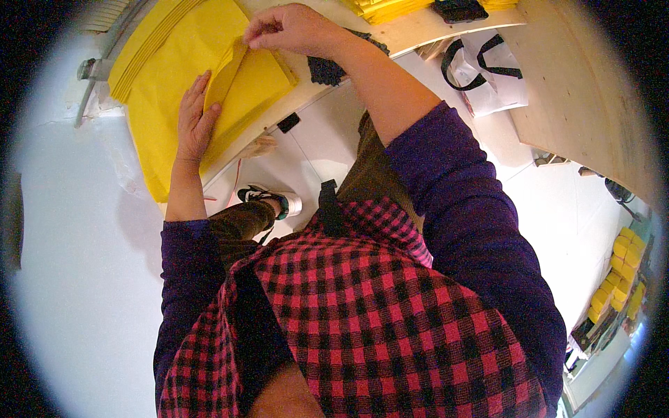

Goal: The person folds yellow fabric sheets on a white table. They repeatedly fold each sheet in half, smooth the edges, and stack the folded pieces. The person handles the fabric by hand without using tools.

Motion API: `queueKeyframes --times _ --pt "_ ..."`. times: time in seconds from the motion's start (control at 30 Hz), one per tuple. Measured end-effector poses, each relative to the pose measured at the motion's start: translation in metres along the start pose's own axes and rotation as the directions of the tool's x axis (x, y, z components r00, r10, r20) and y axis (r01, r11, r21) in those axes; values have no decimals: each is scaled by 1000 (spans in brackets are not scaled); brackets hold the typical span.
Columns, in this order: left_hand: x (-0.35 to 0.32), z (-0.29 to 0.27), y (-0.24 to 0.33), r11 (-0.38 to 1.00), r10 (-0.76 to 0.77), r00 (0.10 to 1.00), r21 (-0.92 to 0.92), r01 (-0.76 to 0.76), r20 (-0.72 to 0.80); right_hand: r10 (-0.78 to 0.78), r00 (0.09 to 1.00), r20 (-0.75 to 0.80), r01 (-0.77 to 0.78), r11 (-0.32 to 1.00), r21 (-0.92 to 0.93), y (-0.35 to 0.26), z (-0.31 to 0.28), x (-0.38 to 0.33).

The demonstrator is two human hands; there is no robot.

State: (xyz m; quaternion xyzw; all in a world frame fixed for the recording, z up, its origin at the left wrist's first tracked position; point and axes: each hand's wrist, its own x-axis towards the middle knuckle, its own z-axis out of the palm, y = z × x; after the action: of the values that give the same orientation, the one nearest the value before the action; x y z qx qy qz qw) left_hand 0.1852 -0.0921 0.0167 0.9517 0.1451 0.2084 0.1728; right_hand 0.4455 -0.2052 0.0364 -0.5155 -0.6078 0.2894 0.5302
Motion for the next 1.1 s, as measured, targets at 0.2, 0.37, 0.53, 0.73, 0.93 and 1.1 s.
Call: queueKeyframes --times 0.2,0.37,0.53,0.73,0.93,1.1 --pt "-1 1 -2 1000 -23 1000 4 23 -1 173 942 286 -91 956 -277 1 -15 -24" --pt "-1 1 -3 1000 -15 1000 17 15 9 210 933 293 -93 925 -369 5 -5 -24" --pt "-2 0 -1 1000 -23 1000 8 23 10 242 930 275 -132 922 -365 9 -2 -20" --pt "-2 0 0 999 -36 999 17 36 12 217 941 261 -102 914 -392 12 1 -19" --pt "-1 1 -3 1000 -22 1000 13 22 13 195 955 221 -82 896 -437 8 3 -20" --pt "-2 1 -2 999 -42 999 23 42 9 212 952 222 -128 931 -343 1 0 -21"
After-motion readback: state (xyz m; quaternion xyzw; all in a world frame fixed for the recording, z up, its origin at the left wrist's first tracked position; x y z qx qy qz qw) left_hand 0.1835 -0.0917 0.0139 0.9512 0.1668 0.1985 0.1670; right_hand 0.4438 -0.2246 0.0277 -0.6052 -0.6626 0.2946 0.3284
